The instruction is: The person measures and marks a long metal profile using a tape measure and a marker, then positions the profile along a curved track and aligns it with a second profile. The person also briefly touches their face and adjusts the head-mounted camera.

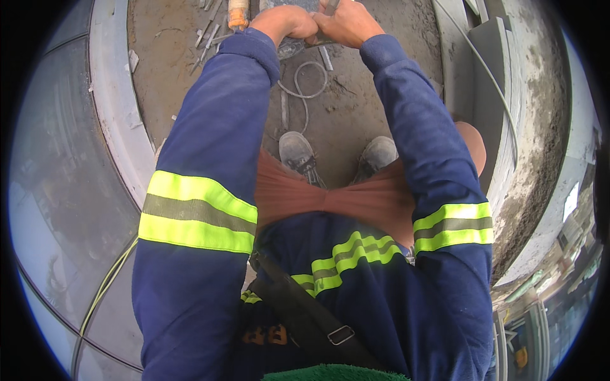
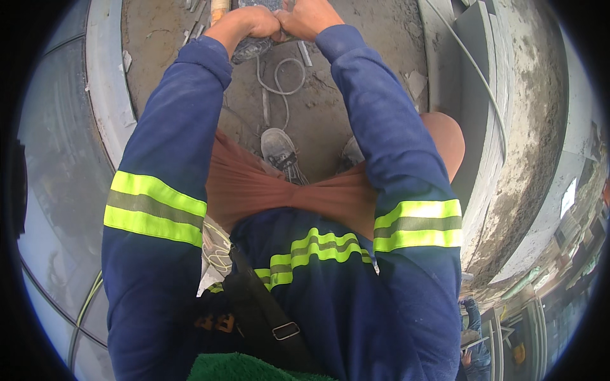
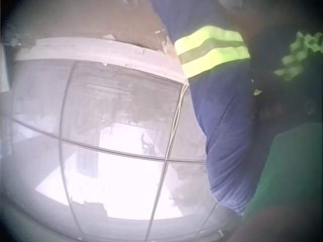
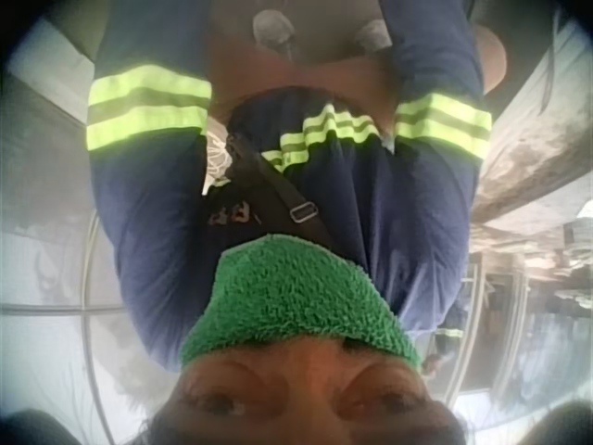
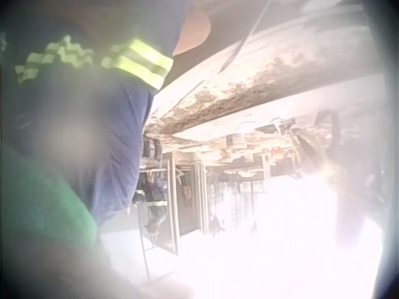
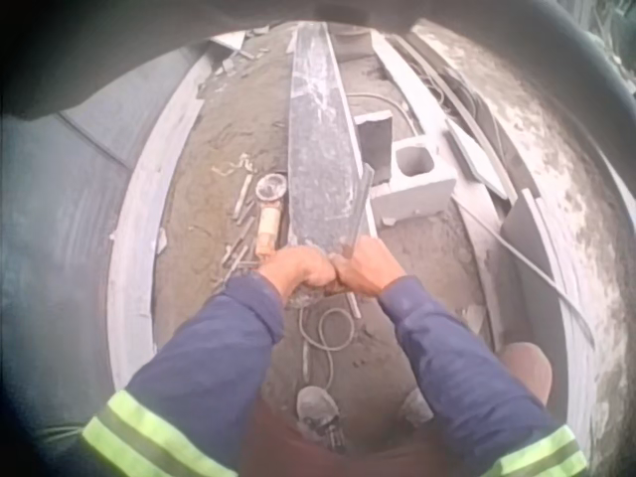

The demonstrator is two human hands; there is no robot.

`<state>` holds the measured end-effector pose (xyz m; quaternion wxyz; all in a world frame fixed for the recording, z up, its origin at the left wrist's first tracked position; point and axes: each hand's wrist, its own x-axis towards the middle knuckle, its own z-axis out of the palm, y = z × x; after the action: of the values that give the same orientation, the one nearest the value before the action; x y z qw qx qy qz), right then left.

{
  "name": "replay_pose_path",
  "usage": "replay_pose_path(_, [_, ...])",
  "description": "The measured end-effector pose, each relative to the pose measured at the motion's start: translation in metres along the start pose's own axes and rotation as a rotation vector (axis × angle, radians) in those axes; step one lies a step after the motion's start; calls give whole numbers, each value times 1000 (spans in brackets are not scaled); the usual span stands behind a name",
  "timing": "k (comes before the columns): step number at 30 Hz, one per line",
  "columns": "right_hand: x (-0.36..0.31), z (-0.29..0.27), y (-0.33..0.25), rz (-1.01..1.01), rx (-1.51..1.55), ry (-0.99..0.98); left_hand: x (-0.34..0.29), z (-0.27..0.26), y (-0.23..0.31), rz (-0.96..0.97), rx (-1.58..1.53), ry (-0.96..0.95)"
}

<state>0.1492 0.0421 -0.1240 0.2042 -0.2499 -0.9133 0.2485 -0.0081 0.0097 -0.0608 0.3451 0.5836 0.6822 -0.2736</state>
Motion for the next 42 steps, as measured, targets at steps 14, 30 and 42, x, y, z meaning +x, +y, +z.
replay_pose_path(14, [-29, -19, -53, 625, 308, 73, -12, 6, 5, -142, -87, 66])
replay_pose_path(30, [-29, -19, -57, 601, 300, 94, -6, 12, 3, -126, -69, 93])
replay_pose_path(42, [-27, -16, -62, 549, 269, 117, -12, 11, -1, -133, -128, 100])
